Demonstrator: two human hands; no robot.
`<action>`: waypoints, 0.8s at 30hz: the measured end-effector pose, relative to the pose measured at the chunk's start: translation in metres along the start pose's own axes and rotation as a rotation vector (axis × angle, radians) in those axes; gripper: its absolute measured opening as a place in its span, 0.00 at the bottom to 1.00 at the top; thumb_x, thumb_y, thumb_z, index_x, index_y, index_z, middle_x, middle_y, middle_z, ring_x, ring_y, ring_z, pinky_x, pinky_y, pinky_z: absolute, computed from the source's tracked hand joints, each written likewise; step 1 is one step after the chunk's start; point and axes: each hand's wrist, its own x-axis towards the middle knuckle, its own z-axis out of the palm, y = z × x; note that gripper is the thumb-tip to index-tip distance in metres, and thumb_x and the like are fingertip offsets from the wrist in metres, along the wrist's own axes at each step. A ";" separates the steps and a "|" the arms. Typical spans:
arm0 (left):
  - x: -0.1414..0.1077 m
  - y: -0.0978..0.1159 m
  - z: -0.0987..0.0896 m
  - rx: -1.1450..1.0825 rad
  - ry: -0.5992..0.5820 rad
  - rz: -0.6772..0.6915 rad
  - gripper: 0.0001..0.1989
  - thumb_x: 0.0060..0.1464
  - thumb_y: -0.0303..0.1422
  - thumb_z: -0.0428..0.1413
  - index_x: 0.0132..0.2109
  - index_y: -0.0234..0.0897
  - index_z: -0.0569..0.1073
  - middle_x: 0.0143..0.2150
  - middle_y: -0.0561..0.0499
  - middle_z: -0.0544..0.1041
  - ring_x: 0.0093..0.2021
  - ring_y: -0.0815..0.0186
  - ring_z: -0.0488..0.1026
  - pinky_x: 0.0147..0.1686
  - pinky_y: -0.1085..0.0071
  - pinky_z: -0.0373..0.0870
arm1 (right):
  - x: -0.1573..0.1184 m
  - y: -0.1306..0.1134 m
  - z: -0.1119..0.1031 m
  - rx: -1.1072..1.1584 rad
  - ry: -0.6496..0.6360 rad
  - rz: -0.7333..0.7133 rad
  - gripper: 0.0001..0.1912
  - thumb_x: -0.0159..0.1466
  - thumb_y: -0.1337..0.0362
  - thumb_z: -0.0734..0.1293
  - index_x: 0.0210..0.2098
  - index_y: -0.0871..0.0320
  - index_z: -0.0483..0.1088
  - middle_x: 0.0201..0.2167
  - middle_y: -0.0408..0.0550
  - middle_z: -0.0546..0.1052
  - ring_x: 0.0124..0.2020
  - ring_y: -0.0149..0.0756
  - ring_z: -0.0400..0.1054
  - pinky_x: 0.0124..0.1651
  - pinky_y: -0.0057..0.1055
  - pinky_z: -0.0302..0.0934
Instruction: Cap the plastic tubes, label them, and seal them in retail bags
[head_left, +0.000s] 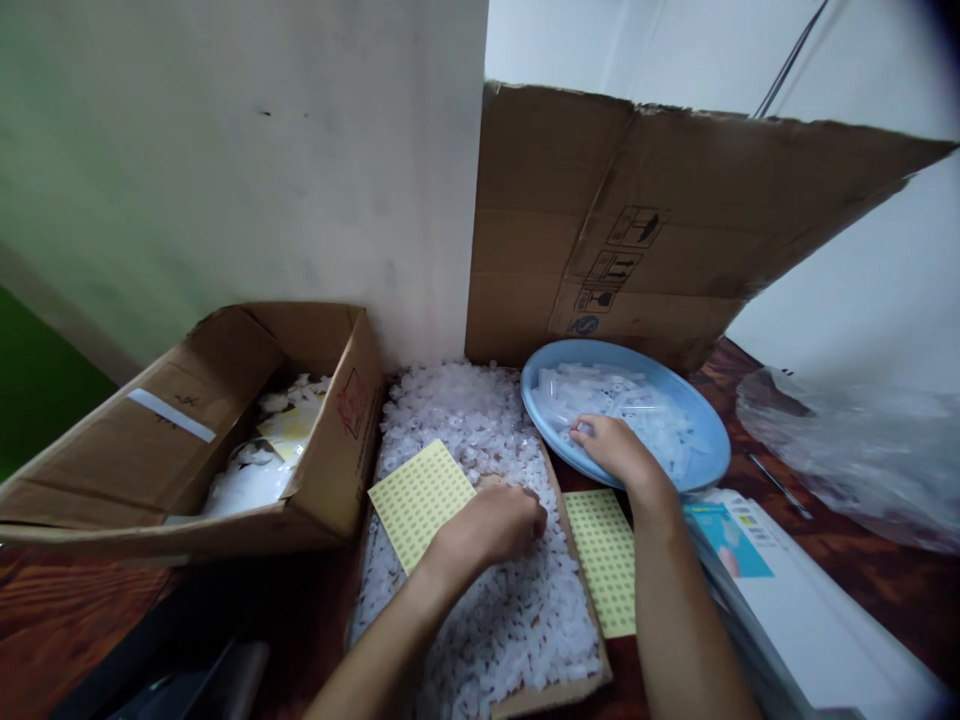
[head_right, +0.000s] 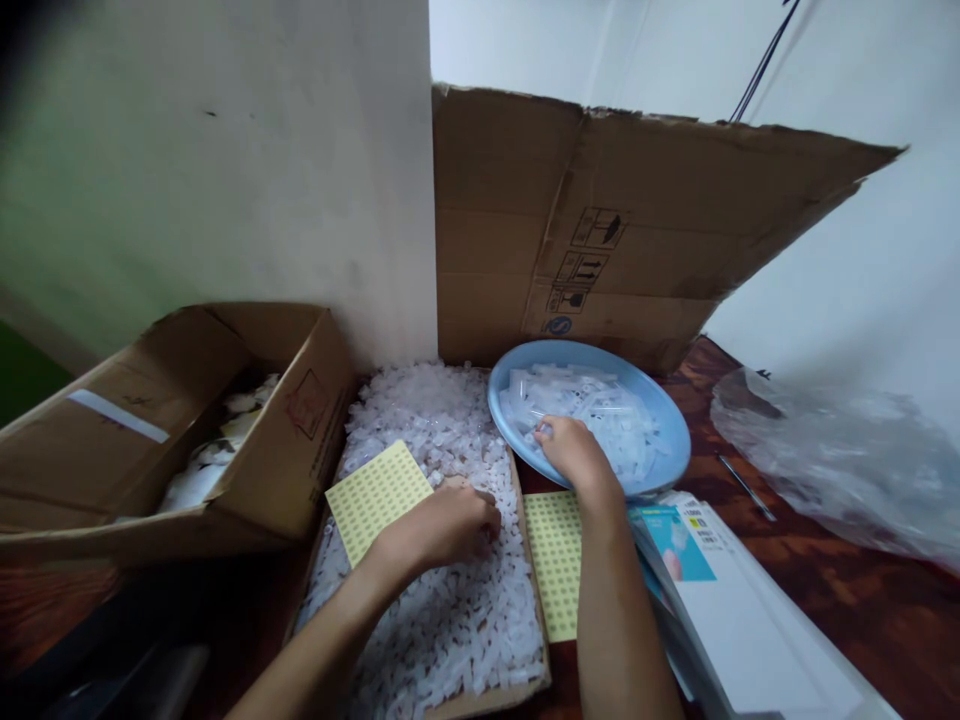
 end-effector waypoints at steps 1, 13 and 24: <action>0.001 0.000 0.002 0.014 -0.006 -0.009 0.09 0.53 0.25 0.61 0.40 0.39 0.84 0.39 0.44 0.85 0.40 0.54 0.82 0.45 0.64 0.71 | 0.000 0.000 -0.001 0.001 -0.005 0.001 0.08 0.63 0.66 0.68 0.37 0.54 0.81 0.35 0.53 0.83 0.39 0.46 0.76 0.41 0.32 0.60; 0.000 0.003 -0.001 0.111 -0.017 -0.084 0.11 0.56 0.23 0.56 0.40 0.35 0.83 0.36 0.40 0.84 0.39 0.53 0.82 0.43 0.62 0.74 | 0.001 -0.005 -0.006 0.037 0.136 0.040 0.14 0.56 0.72 0.67 0.40 0.56 0.78 0.28 0.49 0.80 0.32 0.43 0.72 0.37 0.32 0.59; -0.007 -0.005 -0.017 0.080 0.096 -0.095 0.07 0.57 0.29 0.57 0.39 0.34 0.79 0.38 0.40 0.83 0.36 0.55 0.80 0.37 0.64 0.72 | -0.009 -0.049 -0.030 0.410 0.549 -0.252 0.08 0.65 0.60 0.70 0.39 0.56 0.79 0.42 0.53 0.80 0.43 0.46 0.73 0.48 0.39 0.64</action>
